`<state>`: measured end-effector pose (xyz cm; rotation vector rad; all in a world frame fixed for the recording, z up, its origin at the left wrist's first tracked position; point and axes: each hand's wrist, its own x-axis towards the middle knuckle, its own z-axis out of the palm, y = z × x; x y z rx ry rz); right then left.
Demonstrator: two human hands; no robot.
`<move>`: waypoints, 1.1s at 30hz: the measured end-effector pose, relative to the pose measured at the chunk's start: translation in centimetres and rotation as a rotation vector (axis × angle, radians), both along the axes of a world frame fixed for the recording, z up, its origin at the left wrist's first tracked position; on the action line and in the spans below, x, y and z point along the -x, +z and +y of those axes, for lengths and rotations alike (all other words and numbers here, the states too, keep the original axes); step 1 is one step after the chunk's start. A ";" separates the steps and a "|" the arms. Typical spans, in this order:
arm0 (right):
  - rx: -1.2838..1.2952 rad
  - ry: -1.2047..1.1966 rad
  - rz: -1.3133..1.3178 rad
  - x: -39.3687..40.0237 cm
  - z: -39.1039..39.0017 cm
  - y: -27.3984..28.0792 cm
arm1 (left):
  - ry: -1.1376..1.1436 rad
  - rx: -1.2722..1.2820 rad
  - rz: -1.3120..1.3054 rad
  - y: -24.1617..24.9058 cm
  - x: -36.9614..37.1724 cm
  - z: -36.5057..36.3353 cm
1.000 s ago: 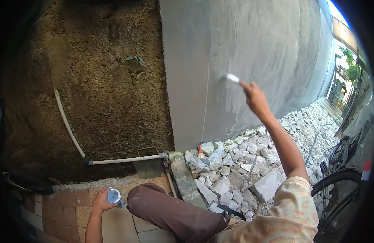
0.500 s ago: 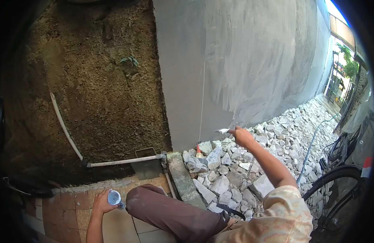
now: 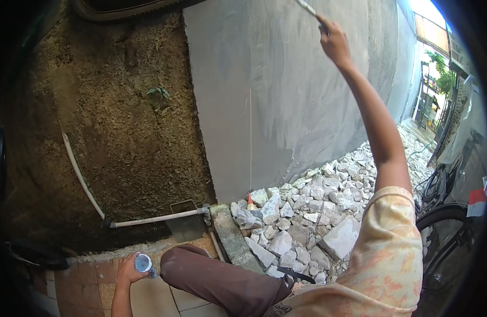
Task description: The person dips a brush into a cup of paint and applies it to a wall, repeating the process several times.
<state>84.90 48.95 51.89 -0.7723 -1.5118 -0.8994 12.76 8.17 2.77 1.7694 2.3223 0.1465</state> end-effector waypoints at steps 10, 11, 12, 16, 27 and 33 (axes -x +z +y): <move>1.081 -0.181 -0.560 -1.5 -4.1 -22.1 | -0.019 -0.044 -0.038 1.0 -0.2 -0.1; 1.193 -0.201 -0.662 -1.5 -3.8 -20.9 | -0.027 -0.032 -0.031 0.9 -0.2 0.0; 1.305 -0.222 -0.762 -1.4 -3.6 -19.4 | -0.034 -0.033 -0.033 0.5 0.0 0.1; 0.880 -0.300 -0.656 0.3 -0.5 -6.4 | -0.053 0.013 0.024 -0.7 0.4 0.1; 0.214 -0.062 -0.175 0.0 3.5 -0.2 | -0.039 0.016 -0.006 -0.2 0.7 0.3; 1.142 -0.071 -0.836 4.4 -6.9 -12.7 | -0.011 -0.032 -0.022 -0.1 0.0 0.5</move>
